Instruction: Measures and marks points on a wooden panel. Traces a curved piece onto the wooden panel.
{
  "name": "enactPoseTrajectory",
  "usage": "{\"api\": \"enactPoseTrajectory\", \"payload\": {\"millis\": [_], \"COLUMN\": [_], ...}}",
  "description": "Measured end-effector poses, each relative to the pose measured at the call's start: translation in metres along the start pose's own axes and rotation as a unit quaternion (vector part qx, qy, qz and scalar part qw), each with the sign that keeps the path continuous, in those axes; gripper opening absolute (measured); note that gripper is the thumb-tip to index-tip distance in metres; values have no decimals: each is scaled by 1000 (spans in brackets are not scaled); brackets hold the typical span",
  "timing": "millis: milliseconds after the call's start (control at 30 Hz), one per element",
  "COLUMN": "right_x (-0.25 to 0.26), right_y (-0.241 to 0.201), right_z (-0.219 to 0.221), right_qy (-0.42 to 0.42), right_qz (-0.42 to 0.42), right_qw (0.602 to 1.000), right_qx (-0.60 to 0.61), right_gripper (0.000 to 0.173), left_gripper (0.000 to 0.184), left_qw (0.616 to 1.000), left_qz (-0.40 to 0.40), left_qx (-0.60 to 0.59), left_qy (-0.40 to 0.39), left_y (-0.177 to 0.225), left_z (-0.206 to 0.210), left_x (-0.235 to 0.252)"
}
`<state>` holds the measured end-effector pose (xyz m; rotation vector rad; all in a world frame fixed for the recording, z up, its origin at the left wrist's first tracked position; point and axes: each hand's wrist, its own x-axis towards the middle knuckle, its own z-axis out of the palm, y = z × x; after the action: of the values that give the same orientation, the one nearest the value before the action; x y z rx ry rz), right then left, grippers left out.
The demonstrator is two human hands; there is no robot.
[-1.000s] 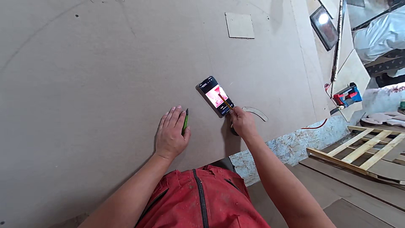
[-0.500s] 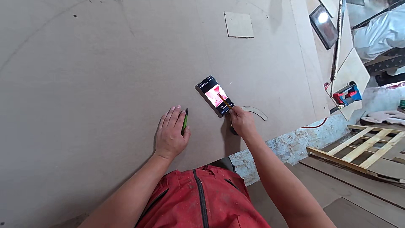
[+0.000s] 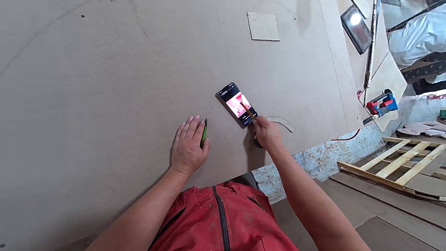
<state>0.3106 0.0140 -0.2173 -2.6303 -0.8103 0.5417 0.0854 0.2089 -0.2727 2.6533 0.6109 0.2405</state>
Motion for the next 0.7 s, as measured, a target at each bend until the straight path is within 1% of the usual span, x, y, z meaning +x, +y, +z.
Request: {"api": "enactPoseTrajectory", "payload": {"millis": [533,700], "right_x": [0,0], "right_y": [2,2], "right_z": [1,0], "right_qy": [5,5], "right_qz": [-9,-8], "right_qw": [1000,1000], "right_qx": [-2,-2], "right_gripper": [29,29], "left_gripper": [59,59], "left_qw": [1000,1000], "left_qz": [3,8], "left_qx": [-2,-8], "left_qy": [0,-17], "left_y": [0,-1], "left_z": [1,-1], "left_x": [0,-1]}}
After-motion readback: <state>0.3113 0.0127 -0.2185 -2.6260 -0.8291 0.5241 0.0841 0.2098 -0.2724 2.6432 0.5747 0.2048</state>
